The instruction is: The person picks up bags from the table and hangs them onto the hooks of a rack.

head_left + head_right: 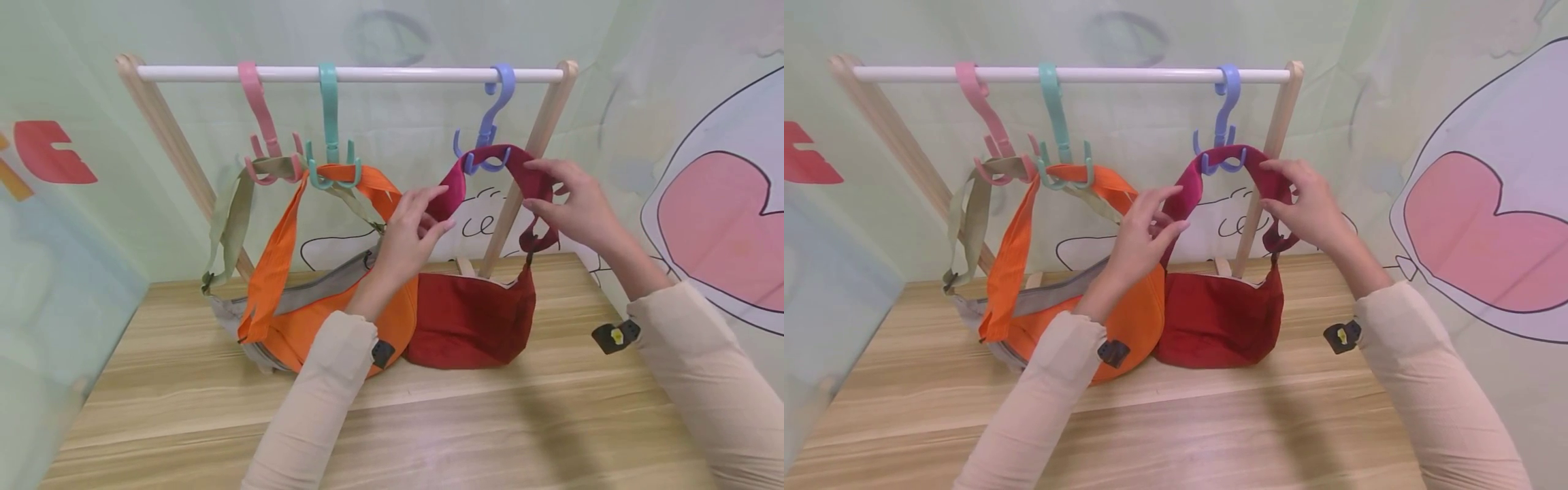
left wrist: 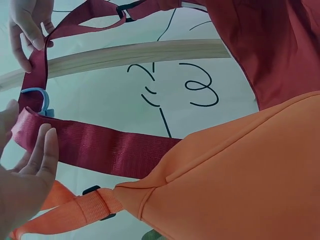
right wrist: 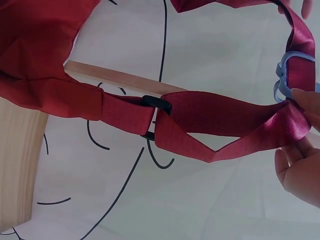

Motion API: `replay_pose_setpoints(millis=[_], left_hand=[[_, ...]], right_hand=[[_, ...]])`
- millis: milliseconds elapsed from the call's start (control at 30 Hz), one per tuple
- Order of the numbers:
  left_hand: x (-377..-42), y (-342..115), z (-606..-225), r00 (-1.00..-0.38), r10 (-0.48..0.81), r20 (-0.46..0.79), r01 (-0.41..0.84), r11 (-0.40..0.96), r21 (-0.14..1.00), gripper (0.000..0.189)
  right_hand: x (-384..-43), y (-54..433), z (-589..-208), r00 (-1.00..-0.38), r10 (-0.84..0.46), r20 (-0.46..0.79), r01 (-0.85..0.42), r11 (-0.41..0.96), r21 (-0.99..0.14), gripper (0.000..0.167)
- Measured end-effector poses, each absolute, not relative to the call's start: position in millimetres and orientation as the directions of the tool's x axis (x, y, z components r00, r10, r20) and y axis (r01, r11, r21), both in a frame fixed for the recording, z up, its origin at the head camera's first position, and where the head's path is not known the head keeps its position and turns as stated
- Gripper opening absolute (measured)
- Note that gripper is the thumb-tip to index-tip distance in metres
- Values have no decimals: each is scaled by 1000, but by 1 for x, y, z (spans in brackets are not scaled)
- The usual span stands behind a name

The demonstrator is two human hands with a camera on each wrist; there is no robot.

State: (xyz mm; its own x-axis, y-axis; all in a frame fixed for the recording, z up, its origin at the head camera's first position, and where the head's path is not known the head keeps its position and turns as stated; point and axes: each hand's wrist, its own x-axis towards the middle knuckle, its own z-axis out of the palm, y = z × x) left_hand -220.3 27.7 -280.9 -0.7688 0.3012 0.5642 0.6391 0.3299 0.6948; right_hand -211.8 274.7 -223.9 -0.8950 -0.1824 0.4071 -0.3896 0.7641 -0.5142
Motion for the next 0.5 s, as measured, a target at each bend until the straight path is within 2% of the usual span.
replay_pose_setpoints(millis=[500], left_hand=[[-217, 23, -291, -784, 278, 555, 620, 312, 720, 47]], right_hand=[[-210, 272, -228, -893, -194, 405, -404, 740, -538, 52]])
